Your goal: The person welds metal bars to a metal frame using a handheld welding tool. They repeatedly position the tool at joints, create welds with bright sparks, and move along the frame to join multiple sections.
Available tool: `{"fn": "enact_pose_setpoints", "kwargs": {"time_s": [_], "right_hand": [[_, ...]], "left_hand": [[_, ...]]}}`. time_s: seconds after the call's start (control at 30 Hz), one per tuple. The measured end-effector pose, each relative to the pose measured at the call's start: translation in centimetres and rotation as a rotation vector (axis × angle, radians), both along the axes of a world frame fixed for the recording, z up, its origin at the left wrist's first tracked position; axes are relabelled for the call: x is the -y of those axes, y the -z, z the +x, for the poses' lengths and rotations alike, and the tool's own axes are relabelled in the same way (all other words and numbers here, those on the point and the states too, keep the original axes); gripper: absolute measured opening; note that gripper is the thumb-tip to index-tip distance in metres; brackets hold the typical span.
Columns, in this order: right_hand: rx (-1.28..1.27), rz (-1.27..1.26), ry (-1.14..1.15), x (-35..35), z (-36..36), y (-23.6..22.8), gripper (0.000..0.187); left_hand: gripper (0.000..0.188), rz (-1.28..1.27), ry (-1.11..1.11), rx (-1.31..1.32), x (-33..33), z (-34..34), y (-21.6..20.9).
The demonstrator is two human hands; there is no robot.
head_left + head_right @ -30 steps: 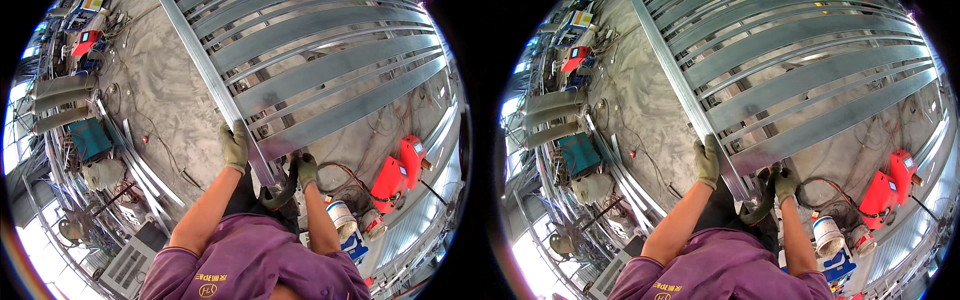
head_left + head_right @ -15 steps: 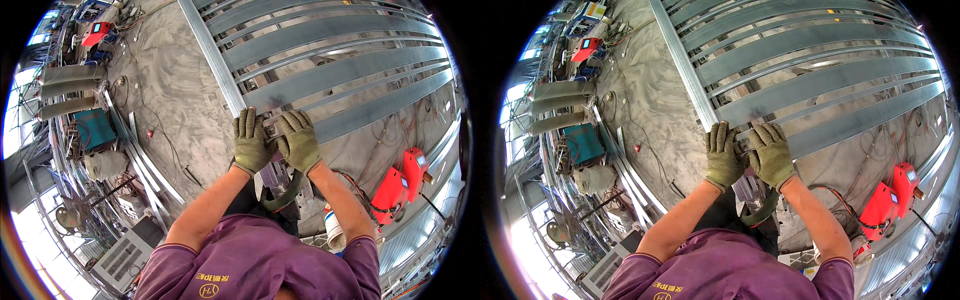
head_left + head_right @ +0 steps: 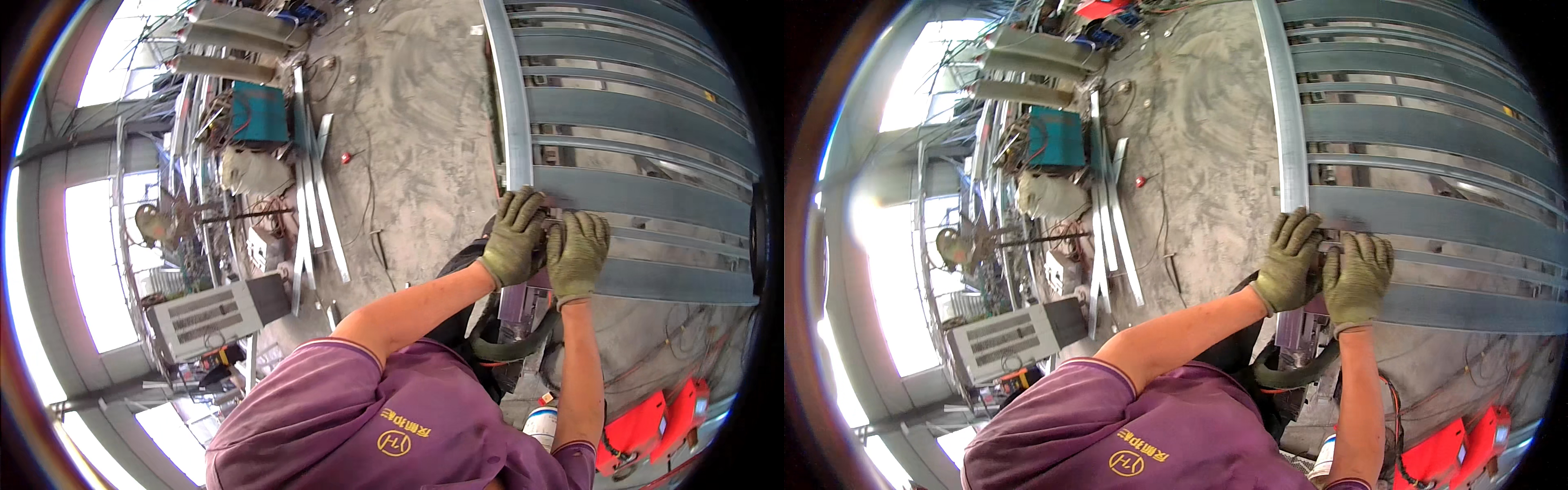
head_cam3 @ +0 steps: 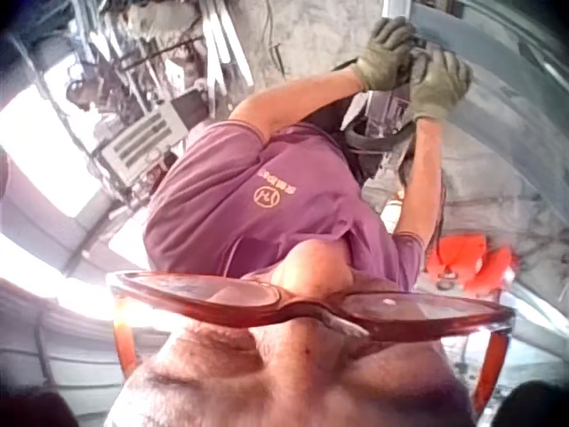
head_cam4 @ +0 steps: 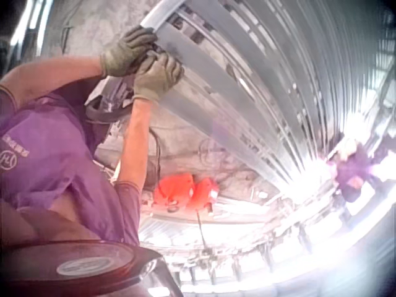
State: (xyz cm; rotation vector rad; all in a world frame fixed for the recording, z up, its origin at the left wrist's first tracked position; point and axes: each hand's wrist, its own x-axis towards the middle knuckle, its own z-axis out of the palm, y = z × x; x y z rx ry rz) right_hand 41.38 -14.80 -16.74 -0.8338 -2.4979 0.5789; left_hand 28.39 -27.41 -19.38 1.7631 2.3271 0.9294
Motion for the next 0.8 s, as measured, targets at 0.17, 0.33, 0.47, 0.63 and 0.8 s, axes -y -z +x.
{"fn": "enact_pose_setpoints", "kwargs": {"time_s": [0.17, 0.33, 0.47, 0.63, 0.8], "right_hand": [[-0.009, 0.019, 0.008, 0.2, 0.5, 1.2, 0.027], [-0.025, 0.009, -0.004, 0.3, 0.4, 1.1, 0.024], [-0.042, 0.033, -0.001, 0.0, 0.7, 1.5, 0.025], [-0.134, -0.018, 0.074, 0.6, 1.6, 0.0, 0.026], [-0.343, -0.357, 0.652, 6.6, 10.7, -1.3, 0.023]], "left_hand": [[0.064, -0.027, -0.009, 0.010, 0.5, 0.1, -0.1], [0.063, -0.038, -0.036, 0.011, 0.5, 0.1, -0.3], [0.062, -0.048, -0.013, 0.028, 0.3, 0.0, -0.8], [0.060, 0.017, 0.047, 0.162, 0.4, -0.6, -0.6], [0.062, 0.048, -0.185, 0.180, 2.4, -5.2, -3.2]]}}
